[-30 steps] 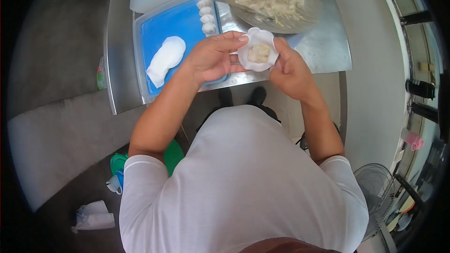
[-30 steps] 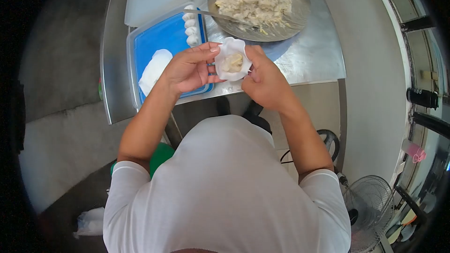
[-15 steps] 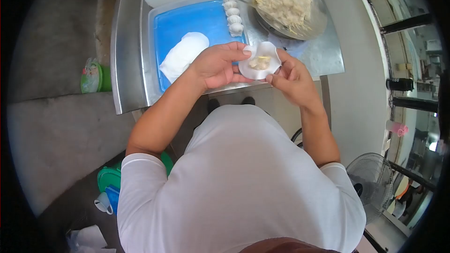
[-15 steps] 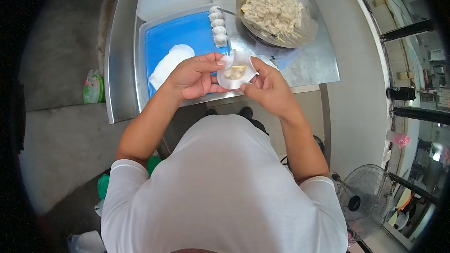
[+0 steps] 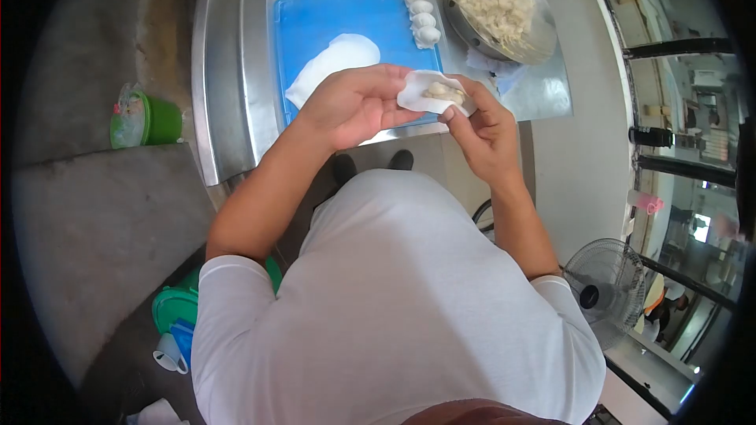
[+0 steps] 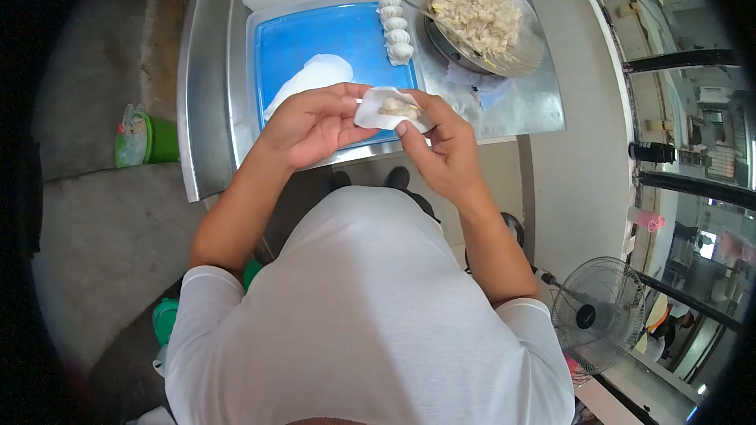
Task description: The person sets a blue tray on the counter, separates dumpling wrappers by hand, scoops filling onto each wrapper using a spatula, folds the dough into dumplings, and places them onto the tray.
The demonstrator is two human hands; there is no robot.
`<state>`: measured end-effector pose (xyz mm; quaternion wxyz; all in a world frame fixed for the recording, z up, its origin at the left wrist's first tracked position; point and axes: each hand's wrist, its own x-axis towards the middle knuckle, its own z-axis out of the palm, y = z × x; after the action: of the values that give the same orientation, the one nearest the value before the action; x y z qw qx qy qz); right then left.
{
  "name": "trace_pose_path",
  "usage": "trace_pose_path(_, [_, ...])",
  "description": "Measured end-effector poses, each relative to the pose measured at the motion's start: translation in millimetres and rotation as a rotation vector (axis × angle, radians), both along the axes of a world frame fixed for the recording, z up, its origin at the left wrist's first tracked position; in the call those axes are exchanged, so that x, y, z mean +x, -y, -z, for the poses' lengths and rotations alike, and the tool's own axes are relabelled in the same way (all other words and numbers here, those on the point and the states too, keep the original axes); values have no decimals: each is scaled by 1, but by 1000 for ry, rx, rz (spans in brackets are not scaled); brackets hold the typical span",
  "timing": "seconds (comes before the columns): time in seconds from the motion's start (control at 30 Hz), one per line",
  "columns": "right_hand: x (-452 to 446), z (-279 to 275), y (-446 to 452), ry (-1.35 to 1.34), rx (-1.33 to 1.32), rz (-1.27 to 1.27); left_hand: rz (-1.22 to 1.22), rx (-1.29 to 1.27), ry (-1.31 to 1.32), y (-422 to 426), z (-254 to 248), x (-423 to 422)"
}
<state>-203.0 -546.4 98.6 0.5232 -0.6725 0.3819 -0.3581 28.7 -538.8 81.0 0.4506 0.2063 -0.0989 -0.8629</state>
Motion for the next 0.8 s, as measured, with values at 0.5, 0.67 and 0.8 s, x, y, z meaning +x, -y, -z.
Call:
trace_pose_path(0.5, [29, -14, 7, 279, 67, -157, -460, -377, 214, -34, -14, -28])
trace_pose_path(0.67, [18, -30, 16, 379, 75, -219, -469, -339, 178, -26, -11, -44])
trace_pose_path(0.8, [2, -36, 20, 296, 14, -176, -524, -519, 281, -21, -22, -50])
